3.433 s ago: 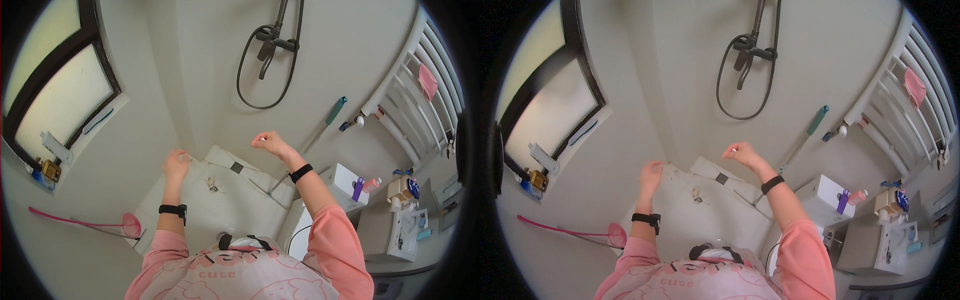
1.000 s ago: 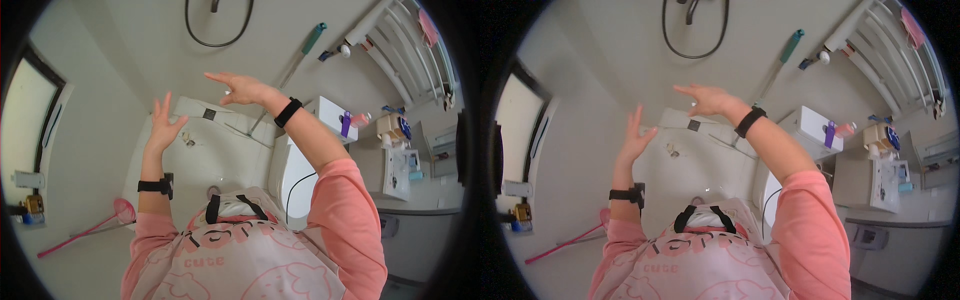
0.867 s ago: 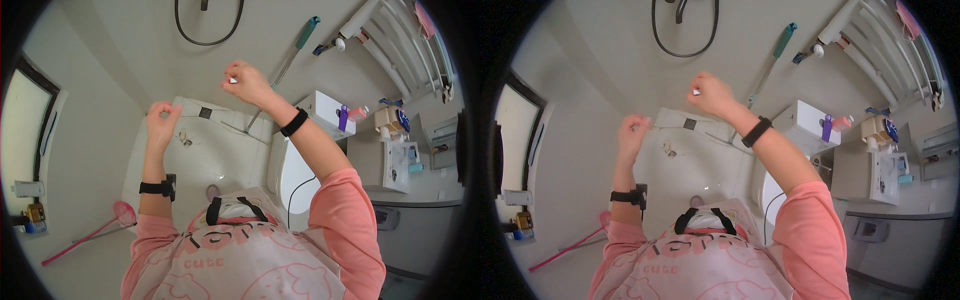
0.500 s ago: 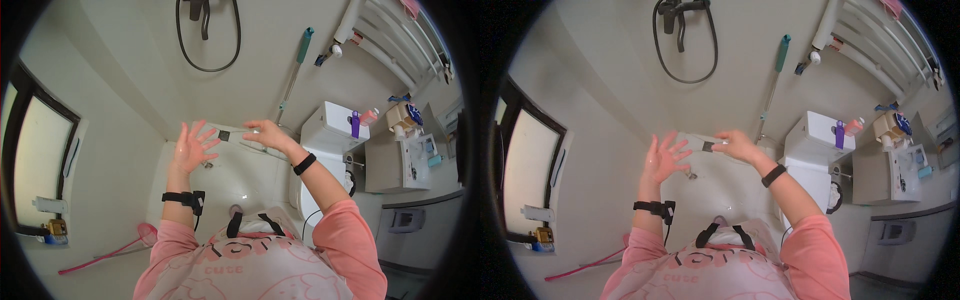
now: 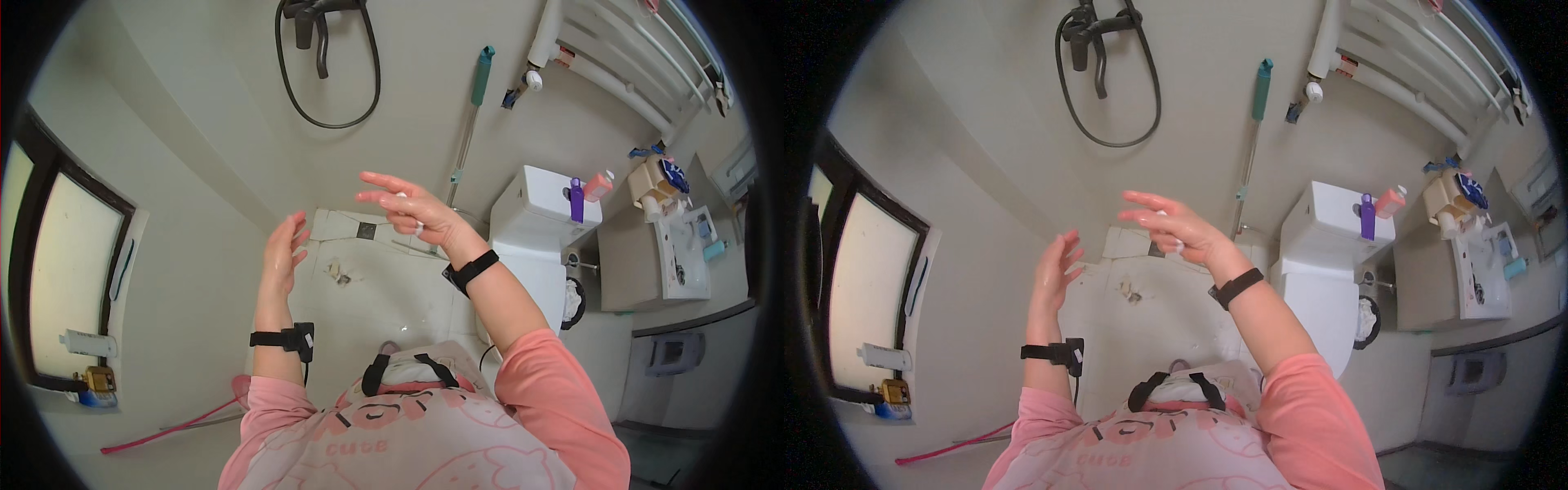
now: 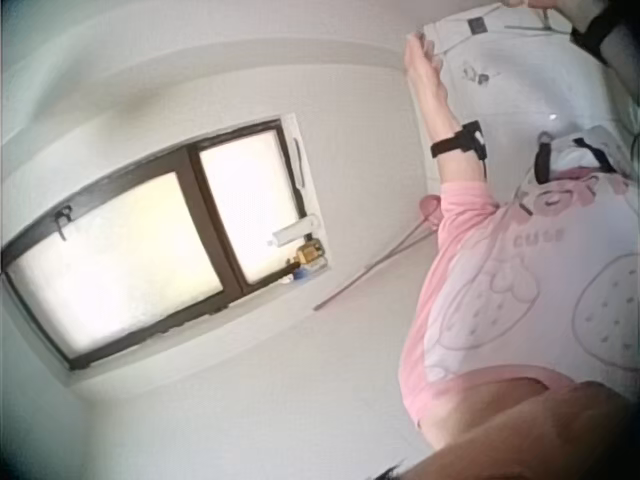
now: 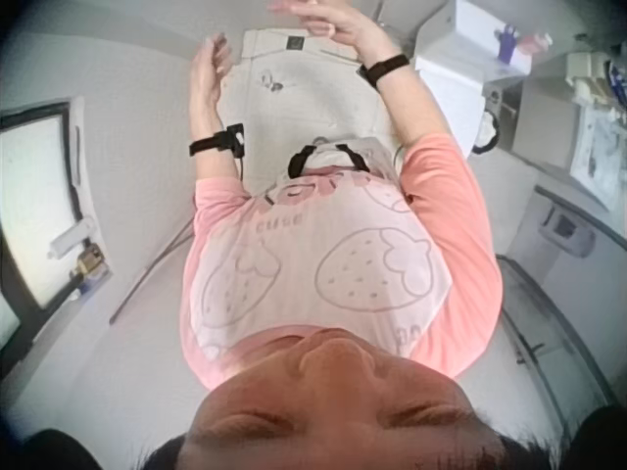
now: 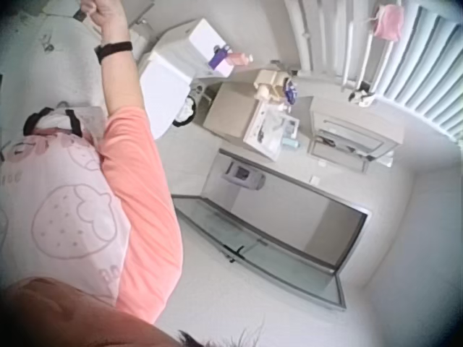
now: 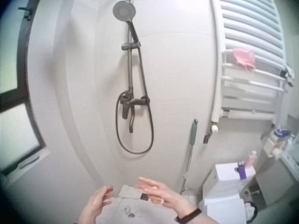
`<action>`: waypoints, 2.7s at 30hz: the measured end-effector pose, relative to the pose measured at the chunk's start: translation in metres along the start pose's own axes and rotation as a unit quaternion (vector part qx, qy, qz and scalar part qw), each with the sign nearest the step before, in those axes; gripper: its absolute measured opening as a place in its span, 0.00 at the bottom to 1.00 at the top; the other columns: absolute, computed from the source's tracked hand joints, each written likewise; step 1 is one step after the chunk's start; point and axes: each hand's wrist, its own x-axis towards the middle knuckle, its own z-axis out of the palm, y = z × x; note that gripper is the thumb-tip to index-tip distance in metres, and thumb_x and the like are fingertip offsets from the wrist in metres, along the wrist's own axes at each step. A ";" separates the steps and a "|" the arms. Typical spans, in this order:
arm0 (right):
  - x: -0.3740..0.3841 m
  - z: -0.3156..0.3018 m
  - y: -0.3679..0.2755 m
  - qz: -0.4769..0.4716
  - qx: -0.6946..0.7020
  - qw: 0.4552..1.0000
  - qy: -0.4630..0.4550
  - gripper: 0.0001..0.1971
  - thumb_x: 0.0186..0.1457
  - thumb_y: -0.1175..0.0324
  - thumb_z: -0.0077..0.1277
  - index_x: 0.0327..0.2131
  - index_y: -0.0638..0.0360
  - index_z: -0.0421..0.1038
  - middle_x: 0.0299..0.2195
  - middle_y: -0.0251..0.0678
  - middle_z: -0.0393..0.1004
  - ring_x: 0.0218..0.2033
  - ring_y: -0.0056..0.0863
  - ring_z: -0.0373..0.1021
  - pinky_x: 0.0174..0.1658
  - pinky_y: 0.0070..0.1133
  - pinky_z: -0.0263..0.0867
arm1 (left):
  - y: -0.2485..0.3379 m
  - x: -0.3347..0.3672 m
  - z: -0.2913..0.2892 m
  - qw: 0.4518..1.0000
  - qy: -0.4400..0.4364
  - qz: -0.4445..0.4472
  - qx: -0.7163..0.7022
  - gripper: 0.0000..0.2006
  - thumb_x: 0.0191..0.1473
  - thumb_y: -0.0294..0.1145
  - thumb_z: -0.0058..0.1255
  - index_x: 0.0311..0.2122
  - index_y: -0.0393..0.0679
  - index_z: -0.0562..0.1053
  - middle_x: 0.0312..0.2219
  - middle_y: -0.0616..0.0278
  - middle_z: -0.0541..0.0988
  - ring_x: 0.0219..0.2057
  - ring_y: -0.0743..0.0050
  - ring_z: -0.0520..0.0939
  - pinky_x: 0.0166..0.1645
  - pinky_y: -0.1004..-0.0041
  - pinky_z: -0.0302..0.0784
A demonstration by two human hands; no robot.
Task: Cleaning the toilet and bathroom windowsill using wet wipes and a cleaning cloth.
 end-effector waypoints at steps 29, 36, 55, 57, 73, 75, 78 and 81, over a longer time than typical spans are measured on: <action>0.050 -0.128 0.167 0.174 -0.330 0.899 0.231 0.14 0.59 0.56 0.54 0.39 0.57 0.77 0.33 0.25 0.78 0.28 0.11 0.62 0.27 0.17 0.58 | -0.051 0.060 -0.104 0.990 0.125 -0.059 0.005 0.26 0.58 0.49 0.48 0.58 0.46 0.69 0.54 0.63 0.73 0.56 0.66 0.70 0.59 0.59 0.61; 0.136 -0.149 0.162 0.245 -0.226 0.925 0.183 0.15 0.59 0.56 0.53 0.40 0.57 0.77 0.31 0.25 0.77 0.23 0.11 0.59 0.26 0.14 0.56 | -0.037 0.121 -0.129 0.979 0.184 -0.083 -0.003 0.26 0.59 0.50 0.49 0.57 0.46 0.70 0.53 0.63 0.74 0.56 0.66 0.71 0.58 0.59 0.61; 0.299 -0.084 0.112 0.216 -0.111 0.962 0.126 0.16 0.64 0.59 0.45 0.43 0.62 0.73 0.32 0.30 0.75 0.19 0.11 0.59 0.23 0.12 0.57 | -0.024 0.240 -0.153 0.980 0.132 -0.128 -0.082 0.25 0.60 0.49 0.48 0.56 0.42 0.71 0.53 0.61 0.74 0.55 0.68 0.73 0.58 0.65 0.64; 0.301 -0.087 0.119 0.224 -0.100 0.958 0.151 0.15 0.64 0.59 0.45 0.43 0.62 0.73 0.32 0.31 0.75 0.19 0.11 0.59 0.23 0.13 0.57 | -0.027 0.249 -0.159 0.979 0.133 -0.123 -0.097 0.24 0.60 0.48 0.48 0.56 0.42 0.71 0.53 0.62 0.74 0.55 0.68 0.73 0.58 0.65 0.65; 0.329 -0.065 0.128 0.221 -0.073 0.957 0.173 0.15 0.64 0.59 0.46 0.43 0.61 0.74 0.32 0.30 0.75 0.19 0.11 0.60 0.24 0.13 0.59 | -0.032 0.283 -0.173 0.979 0.086 -0.158 -0.100 0.22 0.61 0.46 0.48 0.55 0.43 0.71 0.52 0.62 0.75 0.55 0.68 0.72 0.59 0.65 0.64; 0.332 -0.056 0.125 0.223 -0.067 0.960 0.156 0.17 0.64 0.57 0.45 0.44 0.62 0.73 0.33 0.29 0.74 0.22 0.11 0.60 0.25 0.13 0.59 | -0.033 0.284 -0.172 0.979 0.077 -0.161 -0.101 0.22 0.62 0.45 0.48 0.55 0.42 0.71 0.52 0.62 0.75 0.55 0.68 0.72 0.59 0.65 0.65; 0.334 -0.042 0.119 0.229 -0.027 0.960 0.159 0.16 0.63 0.62 0.44 0.47 0.62 0.71 0.37 0.31 0.73 0.29 0.15 0.65 0.32 0.14 0.63 | -0.028 0.285 -0.167 0.983 0.056 -0.149 -0.097 0.22 0.61 0.45 0.48 0.55 0.42 0.71 0.52 0.62 0.75 0.55 0.69 0.73 0.59 0.65 0.64; 0.333 -0.030 0.115 0.209 0.162 0.952 0.153 0.16 0.60 0.67 0.42 0.49 0.64 0.69 0.42 0.33 0.72 0.35 0.22 0.69 0.41 0.17 0.66 | -0.020 0.286 -0.154 0.988 0.018 -0.132 -0.079 0.23 0.61 0.45 0.48 0.55 0.42 0.71 0.51 0.61 0.75 0.52 0.69 0.75 0.57 0.66 0.67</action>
